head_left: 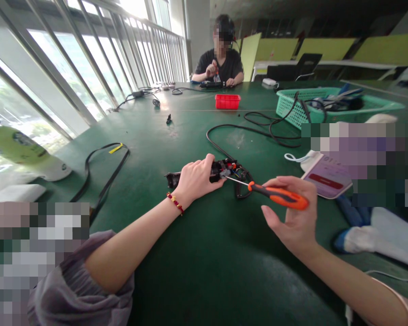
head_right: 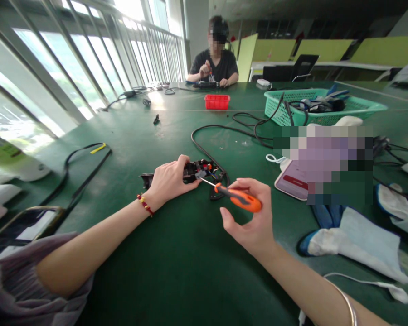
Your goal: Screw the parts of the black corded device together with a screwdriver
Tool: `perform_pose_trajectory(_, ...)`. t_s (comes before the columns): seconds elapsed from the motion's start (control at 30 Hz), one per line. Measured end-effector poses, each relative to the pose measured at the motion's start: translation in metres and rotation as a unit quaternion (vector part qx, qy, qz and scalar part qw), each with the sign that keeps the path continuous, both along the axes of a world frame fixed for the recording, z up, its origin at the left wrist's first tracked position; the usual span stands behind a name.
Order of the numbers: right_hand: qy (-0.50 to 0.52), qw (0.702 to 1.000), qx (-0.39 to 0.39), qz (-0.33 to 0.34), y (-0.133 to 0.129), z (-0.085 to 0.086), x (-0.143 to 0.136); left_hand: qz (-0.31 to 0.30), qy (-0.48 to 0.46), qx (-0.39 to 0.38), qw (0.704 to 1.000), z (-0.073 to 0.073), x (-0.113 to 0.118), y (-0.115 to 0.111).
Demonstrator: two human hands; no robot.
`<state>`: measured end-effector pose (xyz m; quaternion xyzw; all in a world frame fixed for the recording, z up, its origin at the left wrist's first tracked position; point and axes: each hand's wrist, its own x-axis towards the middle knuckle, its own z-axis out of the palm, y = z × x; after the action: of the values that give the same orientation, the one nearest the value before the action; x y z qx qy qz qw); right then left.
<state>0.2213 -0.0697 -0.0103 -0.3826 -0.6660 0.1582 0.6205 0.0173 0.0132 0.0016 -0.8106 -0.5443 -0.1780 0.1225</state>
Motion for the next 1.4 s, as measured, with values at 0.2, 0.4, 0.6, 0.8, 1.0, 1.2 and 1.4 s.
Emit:
perform_pose_trajectory(0.2,-0.001,0.996,-0.091,0.018,-0.0007,-0.0016,0.0013,-0.002,0.009,0.002,1.000,-0.0004,0.0000,0.0004)
perform_pose_trajectory(0.4,0.002,0.999,-0.038,0.014,-0.0009,0.0006,-0.0006,0.000,0.013,0.000,1.000,0.0001,0.0002,0.0003)
perform_pose_trajectory(0.6,-0.032,0.998,-0.060,-0.019,-0.0040,0.0011,-0.0010,-0.001,0.020,-0.001,1.000,0.0008,0.0001,0.0000)
perform_pose_trajectory(0.8,-0.030,0.996,-0.082,0.025,-0.0022,0.0022,-0.0002,0.004,0.022,-0.011,1.000,0.0022,0.0007,-0.0008)
perform_pose_trajectory(1.0,0.007,0.999,-0.032,-0.012,-0.0009,0.0011,-0.0007,0.002,0.022,-0.009,1.000,0.0014,0.0004,-0.0009)
perform_pose_trajectory(1.2,-0.036,0.995,-0.091,0.016,-0.0005,-0.0008,-0.0005,0.004,0.024,-0.004,1.000,0.0008,0.0003,-0.0008)
perform_pose_trajectory(1.4,-0.020,1.000,-0.018,0.013,-0.0005,0.0011,-0.0013,0.004,0.022,0.000,1.000,0.0006,0.0002,-0.0005)
